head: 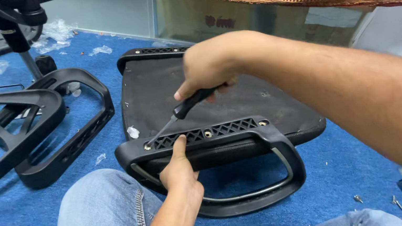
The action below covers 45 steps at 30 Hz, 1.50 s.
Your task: The person attaches a black plastic frame to the underside of an office chair seat using a screwdriver and screws. They align the frame, insert screws, and tighten them to secure the frame to the seat.
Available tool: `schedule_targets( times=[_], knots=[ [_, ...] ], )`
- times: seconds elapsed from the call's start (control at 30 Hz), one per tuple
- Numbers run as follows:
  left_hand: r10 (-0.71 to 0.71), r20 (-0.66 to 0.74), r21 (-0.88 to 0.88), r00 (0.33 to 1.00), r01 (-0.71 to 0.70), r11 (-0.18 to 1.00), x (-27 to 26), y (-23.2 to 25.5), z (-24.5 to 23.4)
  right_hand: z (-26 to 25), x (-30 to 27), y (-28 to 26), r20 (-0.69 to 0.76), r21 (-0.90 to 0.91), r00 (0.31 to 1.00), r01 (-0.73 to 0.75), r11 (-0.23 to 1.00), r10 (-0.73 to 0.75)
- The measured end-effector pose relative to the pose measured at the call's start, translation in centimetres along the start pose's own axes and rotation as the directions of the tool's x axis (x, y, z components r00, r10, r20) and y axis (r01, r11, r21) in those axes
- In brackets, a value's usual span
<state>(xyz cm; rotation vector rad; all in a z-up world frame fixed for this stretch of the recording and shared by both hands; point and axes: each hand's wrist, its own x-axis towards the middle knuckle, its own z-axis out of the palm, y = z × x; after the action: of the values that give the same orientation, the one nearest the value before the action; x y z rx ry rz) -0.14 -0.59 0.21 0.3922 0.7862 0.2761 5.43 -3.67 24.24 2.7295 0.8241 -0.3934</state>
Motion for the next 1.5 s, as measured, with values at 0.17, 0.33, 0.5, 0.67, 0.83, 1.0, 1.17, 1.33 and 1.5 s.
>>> schedule_targets(
  times=[0.17,0.33,0.5,0.67,0.83,1.0,1.17,1.33,1.5],
  knots=[
    [0.030,0.036,-0.061,0.999,-0.028,0.998,0.3,-0.5,0.3,6.8,-1.8,8.0,-0.002,0.715,0.995,-0.070,0.695,0.102],
    [0.042,0.017,0.003,0.999,-0.042,0.999,0.5,-0.3,0.3,18.8,-6.4,11.2,-0.040,0.968,0.921,0.132,-0.212,0.389],
    [0.050,0.019,0.023,0.999,-0.051,0.998,0.5,-0.5,0.4,29.4,-9.6,11.6,0.003,0.764,0.713,0.451,-0.462,0.701],
    [0.049,0.040,0.039,0.998,-0.051,0.998,0.4,-0.6,0.6,36.9,-7.3,13.9,0.269,0.654,0.584,0.473,-0.591,0.766],
    [0.058,0.049,0.034,0.997,-0.060,0.998,0.3,-0.6,0.6,38.6,-4.0,16.8,0.067,0.834,0.450,0.465,-0.298,0.890],
    [0.046,0.068,0.060,0.997,-0.050,0.997,0.3,-0.5,0.4,33.9,-1.6,21.5,0.158,0.722,0.701,0.399,-0.565,0.696],
    [0.071,0.067,0.018,0.995,-0.072,0.997,0.5,-1.0,0.3,31.0,-1.0,21.8,0.173,0.575,0.816,0.371,-0.729,0.552],
    [0.112,0.100,-0.081,0.989,-0.105,0.991,0.4,-3.5,0.1,30.3,-0.8,21.0,0.167,0.561,0.793,0.412,-0.718,0.586],
    [-0.200,0.297,0.092,0.934,0.181,0.979,-2.3,-12.0,3.1,30.5,-0.6,20.9,0.176,0.576,0.780,0.413,-0.705,0.601]
  ],
)
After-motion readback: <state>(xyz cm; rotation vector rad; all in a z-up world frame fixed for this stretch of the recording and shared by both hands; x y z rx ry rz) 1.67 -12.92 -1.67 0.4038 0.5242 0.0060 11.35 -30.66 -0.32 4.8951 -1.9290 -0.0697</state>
